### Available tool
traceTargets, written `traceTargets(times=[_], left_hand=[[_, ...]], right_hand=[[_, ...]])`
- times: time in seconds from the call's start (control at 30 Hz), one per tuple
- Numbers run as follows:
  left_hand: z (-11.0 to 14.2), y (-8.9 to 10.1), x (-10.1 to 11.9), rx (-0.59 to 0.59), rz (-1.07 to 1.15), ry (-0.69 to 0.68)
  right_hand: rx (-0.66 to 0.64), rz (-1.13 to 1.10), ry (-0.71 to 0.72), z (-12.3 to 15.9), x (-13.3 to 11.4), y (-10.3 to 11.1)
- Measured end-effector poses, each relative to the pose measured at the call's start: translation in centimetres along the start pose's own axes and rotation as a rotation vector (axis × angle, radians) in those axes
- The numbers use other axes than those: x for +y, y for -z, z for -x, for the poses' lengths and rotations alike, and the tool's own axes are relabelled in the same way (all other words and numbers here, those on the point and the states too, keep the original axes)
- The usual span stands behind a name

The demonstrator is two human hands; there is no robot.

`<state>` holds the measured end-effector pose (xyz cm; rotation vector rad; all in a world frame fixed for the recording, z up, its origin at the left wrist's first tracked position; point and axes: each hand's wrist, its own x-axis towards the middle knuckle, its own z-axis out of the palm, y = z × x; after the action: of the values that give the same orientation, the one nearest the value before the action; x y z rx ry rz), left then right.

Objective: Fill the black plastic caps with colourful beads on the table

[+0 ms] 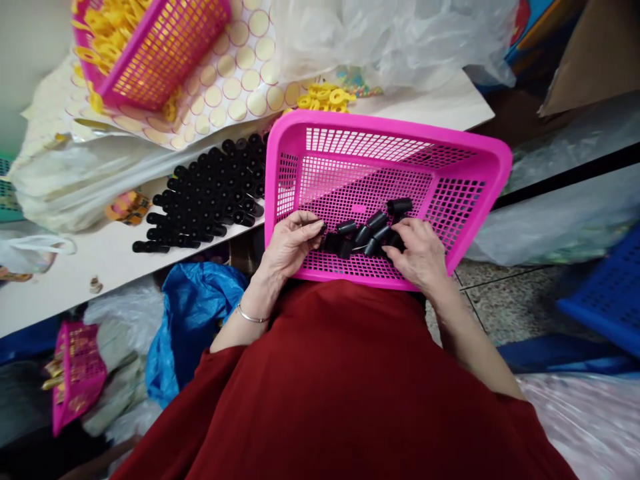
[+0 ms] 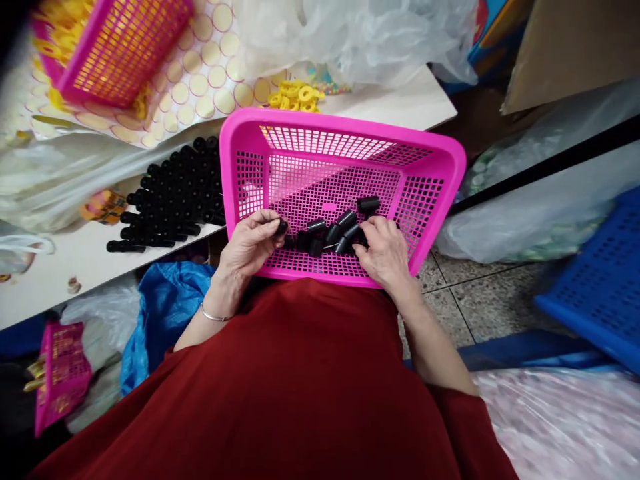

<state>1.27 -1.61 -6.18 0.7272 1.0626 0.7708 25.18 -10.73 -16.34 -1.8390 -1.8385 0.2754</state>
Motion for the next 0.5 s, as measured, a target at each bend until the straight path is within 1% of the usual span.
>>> traceTargets(times=[0.1,0.17,0.2,0.27,0.33,0.37,0.43,0.5], left_hand=[[-0.1,-0.1,-0.2,-0.021,0.017,0.022],[-0.1,-0.1,-0.3,-0.028,0.027,0.038],[-0.1,-0.1,-0.4,-0.029,0.033,0.043],[-0.2,-0.1,-0.5,-0.035,0.045,0.048],[-0.2,0.1,-0.5,-0.047,0.051,0.045],[-0.2,0.2,-0.5,-0.052,0.053,0.043],[-0.2,0.4,-0.6,-0.06,0.054,0.04],[-0.2,0.4,-0.6,-0.068,0.051,0.045]], right_hand=[[-0.052,0.17,0.024,-1.0,-0.8,-0.6],[-0.042,0.199,0.005,-1.6,-1.0,-0.8],[-0.009,0.187,-0.031,-1.8,-0.9,-0.9],[0.099,0.125,-0.137,-2.1,-0.3,-1.0],[0.216,0.031,-0.227,-2.1,0.8,-0.8],[0.256,-0.02,-0.25,-1.9,1.5,-0.7],[0.291,-0.112,-0.26,-1.4,2.5,-0.2],[0.274,-0.171,-0.23,-0.6,3.0,0.5]])
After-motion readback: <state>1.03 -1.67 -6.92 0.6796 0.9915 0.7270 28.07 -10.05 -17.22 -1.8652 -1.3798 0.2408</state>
